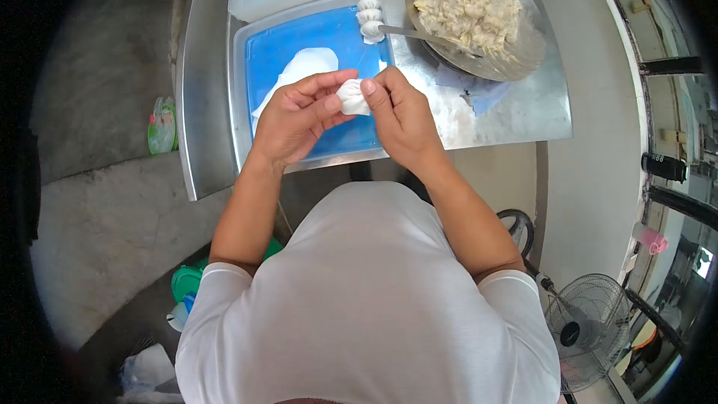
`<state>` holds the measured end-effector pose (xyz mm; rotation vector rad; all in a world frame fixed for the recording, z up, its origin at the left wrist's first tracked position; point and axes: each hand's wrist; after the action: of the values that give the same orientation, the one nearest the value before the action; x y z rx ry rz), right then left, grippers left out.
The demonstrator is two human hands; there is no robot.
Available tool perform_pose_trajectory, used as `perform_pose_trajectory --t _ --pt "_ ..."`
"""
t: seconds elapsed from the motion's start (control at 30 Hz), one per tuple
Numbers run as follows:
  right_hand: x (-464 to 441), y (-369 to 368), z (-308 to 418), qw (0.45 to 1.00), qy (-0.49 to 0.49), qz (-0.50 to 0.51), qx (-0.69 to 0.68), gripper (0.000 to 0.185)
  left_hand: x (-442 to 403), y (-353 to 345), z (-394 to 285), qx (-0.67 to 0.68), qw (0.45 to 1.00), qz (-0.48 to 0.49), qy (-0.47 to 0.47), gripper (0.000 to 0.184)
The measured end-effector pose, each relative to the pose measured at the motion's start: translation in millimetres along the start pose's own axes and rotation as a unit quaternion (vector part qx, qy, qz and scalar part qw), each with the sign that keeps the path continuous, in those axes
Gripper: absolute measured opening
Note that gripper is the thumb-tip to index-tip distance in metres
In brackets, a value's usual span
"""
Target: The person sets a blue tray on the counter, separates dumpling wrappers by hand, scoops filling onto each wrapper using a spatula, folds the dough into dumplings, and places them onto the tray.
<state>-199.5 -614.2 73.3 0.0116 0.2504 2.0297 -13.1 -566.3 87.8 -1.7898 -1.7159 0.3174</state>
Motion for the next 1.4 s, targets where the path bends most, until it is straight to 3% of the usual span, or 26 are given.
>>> perform_pose_trajectory --t 0.2,0.53,0.6,0.67,0.73,0.77,0.87,1.1,1.17,1.4 --pt "-4 -8 -11 0.997 -0.033 -0.026 -0.07 0.035 -7 5 9 -0.05 0.998 -0.007 -0.05 0.042" --pt "-8 -7 -25 0.998 -0.016 -0.059 0.015 0.036 -24 -2 14 -0.094 0.992 -0.039 -0.079 0.041" --pt "-9 -3 -26 0.987 -0.112 -0.042 -0.105 0.033 -31 5 15 -0.114 0.989 -0.055 -0.073 0.041" --pt "-7 2 -23 0.985 -0.125 -0.059 -0.105 0.031 -41 16 15 -0.134 0.986 -0.072 -0.068 0.04" --pt "-6 8 -25 0.982 -0.138 -0.075 -0.105 0.03 -54 27 12 -0.302 0.947 -0.063 -0.089 0.041" --pt "-6 13 -30 0.983 -0.137 -0.07 -0.104 0.029 -61 30 10 -0.303 0.947 -0.062 -0.089 0.041" --pt "-5 24 -33 0.984 -0.134 -0.063 -0.094 0.026 -83 38 5 -0.465 0.876 -0.083 -0.1 0.038" --pt "4 35 -40 0.989 -0.128 -0.046 -0.058 0.017 -111 25 6 -0.581 0.795 -0.051 -0.166 0.027" --pt "7 35 -43 0.99 -0.124 -0.043 -0.057 0.017 -119 29 12 -0.615 0.751 -0.021 -0.24 0.026" --pt "11 38 -50 0.991 -0.121 -0.04 -0.043 0.017 -122 31 19 -0.65 0.698 -0.027 -0.3 0.027"
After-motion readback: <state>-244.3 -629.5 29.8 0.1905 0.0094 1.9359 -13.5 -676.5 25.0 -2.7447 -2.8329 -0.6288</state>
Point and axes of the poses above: each hand's wrist, its own x-axis away from the middle knuckle, its own y-axis out of the back of the hand, z = x × y, and after that the axes turned 4 degrees about x, right-handed
